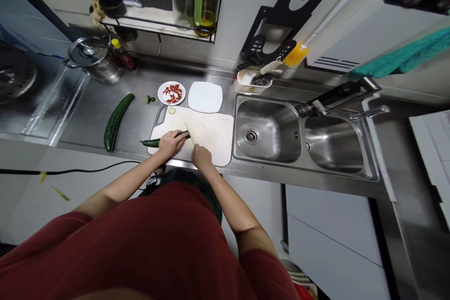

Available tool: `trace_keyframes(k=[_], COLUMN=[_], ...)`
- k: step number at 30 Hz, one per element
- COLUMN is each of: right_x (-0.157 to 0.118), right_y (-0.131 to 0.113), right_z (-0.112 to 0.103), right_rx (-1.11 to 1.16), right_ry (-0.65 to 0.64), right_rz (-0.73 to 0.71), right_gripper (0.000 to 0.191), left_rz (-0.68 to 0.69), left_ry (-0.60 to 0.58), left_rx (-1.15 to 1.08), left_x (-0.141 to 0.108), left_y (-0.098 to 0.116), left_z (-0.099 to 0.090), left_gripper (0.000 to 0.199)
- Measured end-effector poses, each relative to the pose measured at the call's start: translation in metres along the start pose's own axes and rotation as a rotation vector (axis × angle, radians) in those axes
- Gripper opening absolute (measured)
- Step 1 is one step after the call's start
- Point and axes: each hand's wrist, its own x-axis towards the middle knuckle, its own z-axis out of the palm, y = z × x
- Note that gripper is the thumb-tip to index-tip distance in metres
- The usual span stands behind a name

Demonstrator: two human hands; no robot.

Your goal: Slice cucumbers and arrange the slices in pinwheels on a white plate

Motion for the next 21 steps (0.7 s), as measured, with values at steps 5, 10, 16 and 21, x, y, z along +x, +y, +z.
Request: trace_keyframes(k=[5,10,16,21], right_x=[0.009,0.029,0.028,0.012], right_y=[-0.003,-0.011,-0.012,-0.003], right_z=[0.0,-0.004,-0.008,-0.004], right_rx=[-0.006,0.001,0.002,-0.007], right_ry=[0.001,0.062,0.06,0.017], right_rz=[-0.008,-0.029,-0.03,-0.013], right_gripper=[0.026,0.028,0.029,0.025], left_rz=[0.008,0.01,0.007,0.0], left_ry=[0.004,0.005,-0.003,0.007], left_rx=[0.013,0.014,0.009,-0.007], left_x=[0.0,0.0,0.0,0.0], left_y=[0.0,0.001,0.001,0.0], left_z=[0.001,0.0,-0.003,0.0], left_gripper=[0.037,0.038,0.037,0.037])
